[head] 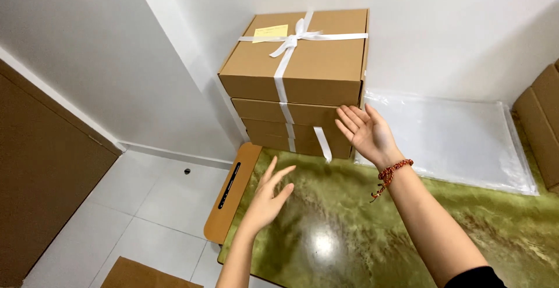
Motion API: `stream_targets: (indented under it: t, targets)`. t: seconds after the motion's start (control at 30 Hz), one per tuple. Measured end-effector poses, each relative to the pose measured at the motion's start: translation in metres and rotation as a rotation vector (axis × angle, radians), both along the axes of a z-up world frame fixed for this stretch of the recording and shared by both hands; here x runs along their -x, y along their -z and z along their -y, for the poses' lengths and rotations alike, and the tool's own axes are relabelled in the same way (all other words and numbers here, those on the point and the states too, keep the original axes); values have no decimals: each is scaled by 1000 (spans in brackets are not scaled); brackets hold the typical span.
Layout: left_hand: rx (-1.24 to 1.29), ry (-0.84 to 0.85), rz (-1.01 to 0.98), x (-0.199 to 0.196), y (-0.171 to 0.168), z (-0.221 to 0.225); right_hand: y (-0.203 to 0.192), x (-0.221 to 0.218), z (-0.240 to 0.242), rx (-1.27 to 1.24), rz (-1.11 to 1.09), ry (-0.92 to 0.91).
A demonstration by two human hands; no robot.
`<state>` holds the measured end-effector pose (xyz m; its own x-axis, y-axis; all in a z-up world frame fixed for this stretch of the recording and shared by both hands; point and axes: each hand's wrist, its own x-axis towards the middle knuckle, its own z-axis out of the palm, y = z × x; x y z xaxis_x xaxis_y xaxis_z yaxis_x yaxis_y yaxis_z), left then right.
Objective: Packaging clothing items into cardboard boxes, including folding the boxes, bagging the clothes, and tying ribbons.
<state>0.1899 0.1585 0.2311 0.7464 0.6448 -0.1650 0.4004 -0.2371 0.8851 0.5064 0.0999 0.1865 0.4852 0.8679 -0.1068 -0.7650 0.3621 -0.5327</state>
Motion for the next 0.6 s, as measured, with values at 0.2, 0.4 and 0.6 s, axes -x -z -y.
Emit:
stream_targets:
  t: [0.2, 0.4, 0.6]
  targets:
    - [23, -48, 62, 24, 1, -18, -15, -2, -23, 7, -146, 62]
    - [-1, -23, 120, 35, -11, -27, -41, -9, -46, 197, -1, 33]
    - [0, -78, 150, 50, -20, -37, -88, -5, -62, 425, 246, 216]
